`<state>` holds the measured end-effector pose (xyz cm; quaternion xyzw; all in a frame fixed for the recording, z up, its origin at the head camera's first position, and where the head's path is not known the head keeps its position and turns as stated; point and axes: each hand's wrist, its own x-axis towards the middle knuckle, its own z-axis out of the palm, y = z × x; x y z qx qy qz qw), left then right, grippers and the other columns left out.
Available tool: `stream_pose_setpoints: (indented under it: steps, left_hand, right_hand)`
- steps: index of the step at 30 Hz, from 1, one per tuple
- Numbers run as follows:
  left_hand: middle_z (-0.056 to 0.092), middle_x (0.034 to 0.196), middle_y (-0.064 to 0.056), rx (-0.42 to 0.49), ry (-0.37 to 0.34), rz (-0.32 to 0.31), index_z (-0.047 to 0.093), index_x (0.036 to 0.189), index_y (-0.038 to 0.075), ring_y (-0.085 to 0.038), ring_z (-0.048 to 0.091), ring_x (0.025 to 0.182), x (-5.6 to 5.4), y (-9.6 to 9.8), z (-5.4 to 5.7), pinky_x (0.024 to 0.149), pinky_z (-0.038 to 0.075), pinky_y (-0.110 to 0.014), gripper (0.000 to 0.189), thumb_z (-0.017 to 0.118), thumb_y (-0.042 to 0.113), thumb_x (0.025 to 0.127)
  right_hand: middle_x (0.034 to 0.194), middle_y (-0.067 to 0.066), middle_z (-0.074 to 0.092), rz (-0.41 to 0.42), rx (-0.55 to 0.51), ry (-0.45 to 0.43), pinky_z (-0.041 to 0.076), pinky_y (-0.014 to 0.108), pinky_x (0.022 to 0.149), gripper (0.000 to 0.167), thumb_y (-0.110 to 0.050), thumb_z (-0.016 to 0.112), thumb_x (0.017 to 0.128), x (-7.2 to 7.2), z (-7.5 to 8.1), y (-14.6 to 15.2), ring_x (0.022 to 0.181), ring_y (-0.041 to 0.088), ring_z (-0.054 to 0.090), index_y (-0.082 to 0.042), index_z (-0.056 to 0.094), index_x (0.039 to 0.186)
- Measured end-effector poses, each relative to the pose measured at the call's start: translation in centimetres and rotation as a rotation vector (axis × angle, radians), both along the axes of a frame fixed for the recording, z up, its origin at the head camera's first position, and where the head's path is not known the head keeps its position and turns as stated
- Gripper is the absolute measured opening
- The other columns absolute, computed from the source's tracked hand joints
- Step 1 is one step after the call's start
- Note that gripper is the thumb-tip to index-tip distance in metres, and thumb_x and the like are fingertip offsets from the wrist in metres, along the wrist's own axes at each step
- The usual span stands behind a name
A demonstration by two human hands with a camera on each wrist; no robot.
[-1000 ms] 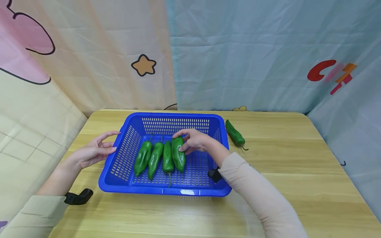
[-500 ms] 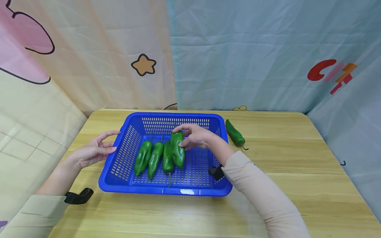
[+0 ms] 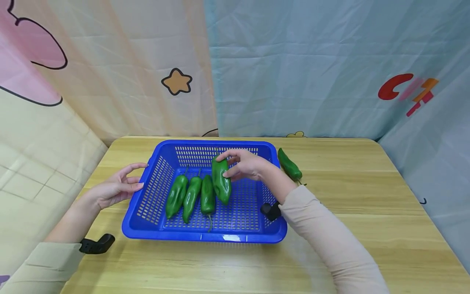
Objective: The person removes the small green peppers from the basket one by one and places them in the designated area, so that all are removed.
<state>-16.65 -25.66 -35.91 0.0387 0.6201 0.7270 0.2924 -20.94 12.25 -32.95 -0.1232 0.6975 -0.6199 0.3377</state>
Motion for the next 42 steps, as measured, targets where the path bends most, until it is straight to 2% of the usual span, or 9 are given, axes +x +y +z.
stream_pose_setpoints:
  steps: [8,14,24,33,42]
  left_hand:
    - [0.064,0.098,-0.008,0.011,0.006,-0.006,0.035,0.126,0.022,-0.022,0.066,0.086,0.0,0.1,0.0,0.077,0.055,-0.036,0.050,0.054,-0.007,0.089]
    - [0.065,0.097,-0.008,0.021,0.004,-0.006,0.035,0.125,0.022,-0.021,0.066,0.085,0.0,0.0,-0.1,0.077,0.055,-0.035,0.050,0.054,-0.007,0.089]
    - [0.065,0.097,-0.008,0.027,0.005,-0.006,0.036,0.125,0.022,-0.020,0.066,0.084,0.0,0.0,0.1,0.075,0.055,-0.033,0.050,0.054,-0.007,0.089]
    - [0.064,0.097,-0.008,0.027,0.014,-0.007,0.035,0.125,0.022,-0.020,0.066,0.084,0.0,0.1,0.1,0.075,0.055,-0.032,0.050,0.053,-0.007,0.090]
    - [0.064,0.097,-0.008,0.017,0.006,-0.005,0.035,0.125,0.022,-0.020,0.066,0.084,0.1,0.1,0.0,0.075,0.055,-0.033,0.050,0.054,-0.007,0.089]
  right_hand:
    - [0.121,0.021,0.047,-0.008,-0.004,0.016,0.051,0.048,0.082,0.049,0.010,0.061,0.081,0.0,0.1,0.4,0.092,0.026,0.062,-0.001,0.049,0.127]
    - [0.121,0.021,0.047,-0.021,-0.030,0.012,0.053,0.045,0.081,0.050,0.011,0.060,0.082,0.1,0.8,0.9,0.093,0.026,0.062,0.000,0.047,0.129]
    - [0.117,0.018,0.047,-0.036,-0.131,0.016,0.052,0.044,0.081,0.045,0.014,0.056,0.082,0.0,2.1,2.1,0.091,0.025,0.061,-0.003,0.050,0.122]
    - [0.117,0.017,0.048,-0.066,-0.163,0.041,0.053,0.041,0.080,0.041,0.016,0.054,0.082,-0.2,2.8,3.4,0.089,0.023,0.062,-0.014,0.059,0.109]
    - [0.116,0.015,0.049,-0.070,-0.185,0.058,0.052,0.040,0.081,0.040,0.015,0.054,0.083,-0.1,2.8,4.7,0.091,0.023,0.061,-0.013,0.058,0.112]
